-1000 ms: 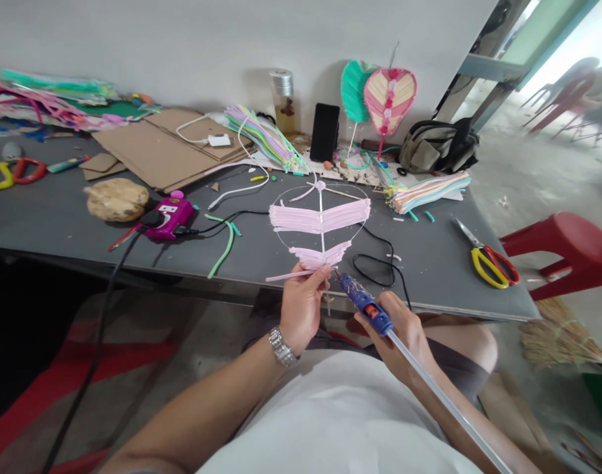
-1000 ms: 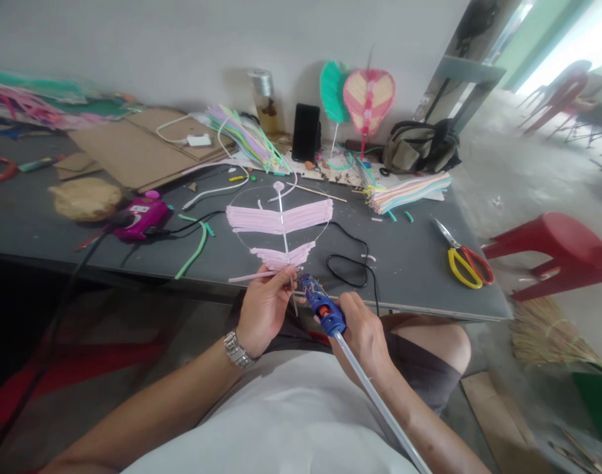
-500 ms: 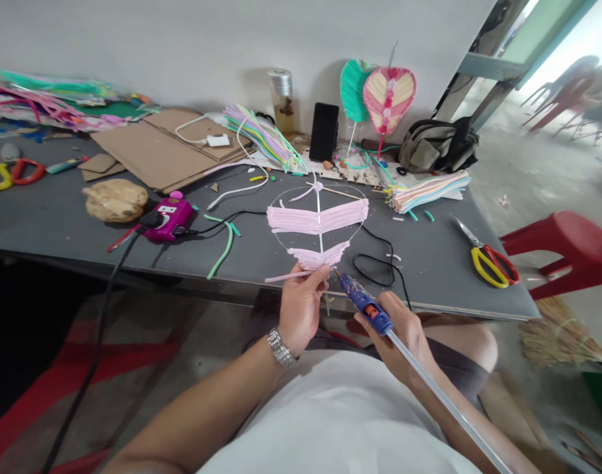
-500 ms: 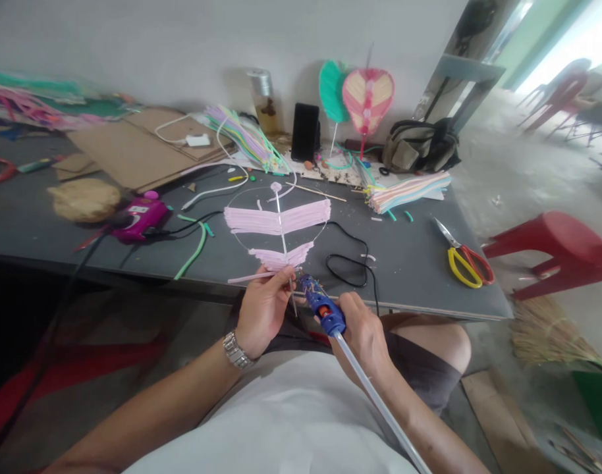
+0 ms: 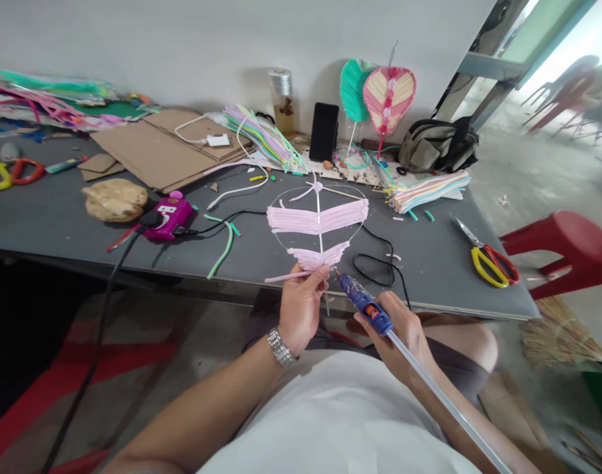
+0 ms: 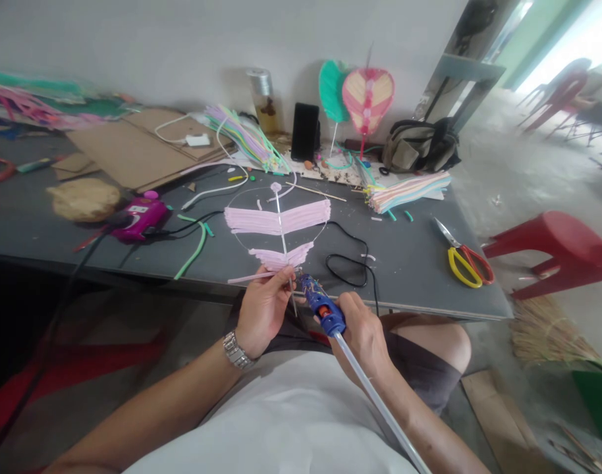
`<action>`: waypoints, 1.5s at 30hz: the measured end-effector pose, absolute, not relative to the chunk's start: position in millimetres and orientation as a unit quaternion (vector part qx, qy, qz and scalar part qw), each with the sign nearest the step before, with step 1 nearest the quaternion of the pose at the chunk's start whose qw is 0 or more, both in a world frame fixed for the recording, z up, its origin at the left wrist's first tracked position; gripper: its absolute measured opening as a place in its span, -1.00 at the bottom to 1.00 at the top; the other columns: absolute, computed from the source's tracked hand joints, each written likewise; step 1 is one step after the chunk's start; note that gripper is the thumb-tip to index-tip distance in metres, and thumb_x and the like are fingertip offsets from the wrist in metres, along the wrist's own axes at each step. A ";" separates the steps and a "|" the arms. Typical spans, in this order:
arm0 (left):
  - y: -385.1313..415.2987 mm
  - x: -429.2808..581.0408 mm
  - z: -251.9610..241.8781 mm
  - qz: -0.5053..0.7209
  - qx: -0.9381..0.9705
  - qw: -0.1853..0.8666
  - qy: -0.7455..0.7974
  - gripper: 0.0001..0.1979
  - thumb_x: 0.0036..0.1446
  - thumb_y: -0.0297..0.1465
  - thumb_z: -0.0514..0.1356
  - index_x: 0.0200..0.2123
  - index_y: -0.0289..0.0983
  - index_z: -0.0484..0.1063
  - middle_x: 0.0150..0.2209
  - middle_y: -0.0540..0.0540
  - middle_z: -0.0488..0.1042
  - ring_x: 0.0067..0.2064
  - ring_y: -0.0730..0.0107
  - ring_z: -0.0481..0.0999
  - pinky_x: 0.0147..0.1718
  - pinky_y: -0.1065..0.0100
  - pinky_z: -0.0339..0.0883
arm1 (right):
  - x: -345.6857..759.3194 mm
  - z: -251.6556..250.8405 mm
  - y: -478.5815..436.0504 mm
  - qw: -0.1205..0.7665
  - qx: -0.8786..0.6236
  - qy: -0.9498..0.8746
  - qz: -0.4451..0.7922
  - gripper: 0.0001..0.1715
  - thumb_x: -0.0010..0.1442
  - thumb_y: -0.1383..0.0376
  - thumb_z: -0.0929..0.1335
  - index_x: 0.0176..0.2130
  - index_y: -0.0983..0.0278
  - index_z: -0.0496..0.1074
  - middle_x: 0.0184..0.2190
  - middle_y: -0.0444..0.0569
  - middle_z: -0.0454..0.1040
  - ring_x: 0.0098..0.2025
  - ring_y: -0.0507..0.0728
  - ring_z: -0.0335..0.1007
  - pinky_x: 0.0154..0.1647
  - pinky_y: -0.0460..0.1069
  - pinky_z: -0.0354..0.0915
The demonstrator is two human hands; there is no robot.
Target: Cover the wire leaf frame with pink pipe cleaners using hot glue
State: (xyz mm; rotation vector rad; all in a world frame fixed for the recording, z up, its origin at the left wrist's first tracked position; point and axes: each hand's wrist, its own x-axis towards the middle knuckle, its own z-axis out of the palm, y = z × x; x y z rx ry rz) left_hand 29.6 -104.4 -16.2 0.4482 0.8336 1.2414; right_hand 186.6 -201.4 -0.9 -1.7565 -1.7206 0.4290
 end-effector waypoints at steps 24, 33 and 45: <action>-104.0 29.8 -17.8 0.563 0.208 0.708 0.371 -0.65 -0.16 -0.35 0.55 -0.34 -0.25 0.49 -0.43 0.08 0.50 -0.44 0.55 0.43 -0.42 0.46 0.32 | 186.1 0.7 -200.7 0.299 -0.666 -0.663 0.165 -0.72 0.36 0.11 0.35 -0.32 0.18 0.28 -0.37 -0.11 0.40 -0.41 0.07 0.34 -0.36 -0.05 0.21; -103.7 31.7 -17.7 0.575 0.211 0.700 0.368 -0.65 -0.17 -0.36 0.55 -0.33 -0.25 0.51 -0.42 0.07 0.51 -0.41 0.56 0.44 -0.40 0.49 0.31 | 186.4 6.2 -198.6 0.310 -0.664 -0.657 0.174 -0.73 0.35 0.13 0.37 -0.33 0.18 0.28 -0.36 -0.11 0.40 -0.39 0.07 0.37 -0.35 -0.06 0.24; -104.5 29.9 -16.5 0.558 0.206 0.712 0.372 -0.62 -0.19 -0.34 0.56 -0.33 -0.24 0.50 -0.42 0.06 0.51 -0.45 0.55 0.42 -0.46 0.47 0.34 | 187.7 7.7 -198.4 0.318 -0.662 -0.656 0.175 -0.72 0.34 0.14 0.38 -0.35 0.18 0.27 -0.37 -0.13 0.40 -0.39 0.06 0.36 -0.36 -0.06 0.24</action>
